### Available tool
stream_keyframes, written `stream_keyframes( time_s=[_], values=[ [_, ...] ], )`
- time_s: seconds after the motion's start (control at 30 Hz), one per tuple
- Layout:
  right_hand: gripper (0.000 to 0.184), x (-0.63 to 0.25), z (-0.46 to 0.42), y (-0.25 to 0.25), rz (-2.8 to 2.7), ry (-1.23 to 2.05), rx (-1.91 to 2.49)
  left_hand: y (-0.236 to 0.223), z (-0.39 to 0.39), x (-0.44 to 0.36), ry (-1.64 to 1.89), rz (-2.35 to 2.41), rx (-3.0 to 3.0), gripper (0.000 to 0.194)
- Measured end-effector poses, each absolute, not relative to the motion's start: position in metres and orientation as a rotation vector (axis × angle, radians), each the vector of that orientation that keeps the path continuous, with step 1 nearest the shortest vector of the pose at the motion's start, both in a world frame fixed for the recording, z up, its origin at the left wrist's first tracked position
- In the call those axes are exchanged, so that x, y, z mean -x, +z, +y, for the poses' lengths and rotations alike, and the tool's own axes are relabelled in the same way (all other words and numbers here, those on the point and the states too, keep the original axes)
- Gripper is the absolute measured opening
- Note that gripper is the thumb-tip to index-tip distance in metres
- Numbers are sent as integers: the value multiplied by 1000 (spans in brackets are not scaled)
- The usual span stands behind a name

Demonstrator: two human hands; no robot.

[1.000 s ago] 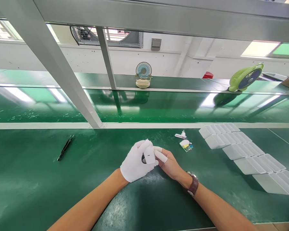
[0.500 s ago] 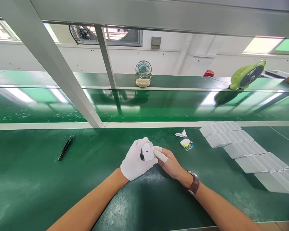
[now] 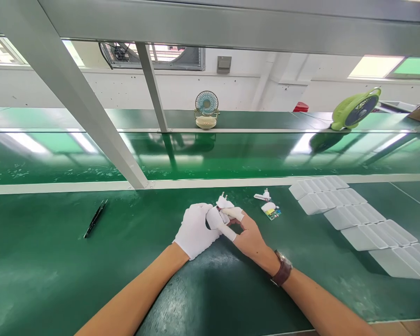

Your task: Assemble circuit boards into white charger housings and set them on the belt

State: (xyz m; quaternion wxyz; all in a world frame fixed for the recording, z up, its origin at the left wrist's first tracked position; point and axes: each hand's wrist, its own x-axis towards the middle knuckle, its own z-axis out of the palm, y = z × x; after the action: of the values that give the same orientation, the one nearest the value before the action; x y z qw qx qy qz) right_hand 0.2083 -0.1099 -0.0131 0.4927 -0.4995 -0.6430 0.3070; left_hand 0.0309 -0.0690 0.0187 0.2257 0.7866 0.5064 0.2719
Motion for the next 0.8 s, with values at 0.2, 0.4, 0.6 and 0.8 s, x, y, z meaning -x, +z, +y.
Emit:
stream_keyframes(
  time_s=[0.2, 0.4, 0.6, 0.8],
  values=[
    [41, -212, -113, -15, -1824, 454, 1159, 17, -66, -33, 650, 1385, -2137, 18],
    [43, -214, -110, -13, -1962, 294, 1046, 7, -61, -26, 627, 1309, -1985, 34],
    [44, -223, -106, -7, -1960, 369, 1076, 13, -58, -18, 532, 1161, -1811, 34],
    [33, -231, -100, -16, -1958, 240, 1136, 21, -58, -19, 517, 1360, -1768, 41]
  ],
)
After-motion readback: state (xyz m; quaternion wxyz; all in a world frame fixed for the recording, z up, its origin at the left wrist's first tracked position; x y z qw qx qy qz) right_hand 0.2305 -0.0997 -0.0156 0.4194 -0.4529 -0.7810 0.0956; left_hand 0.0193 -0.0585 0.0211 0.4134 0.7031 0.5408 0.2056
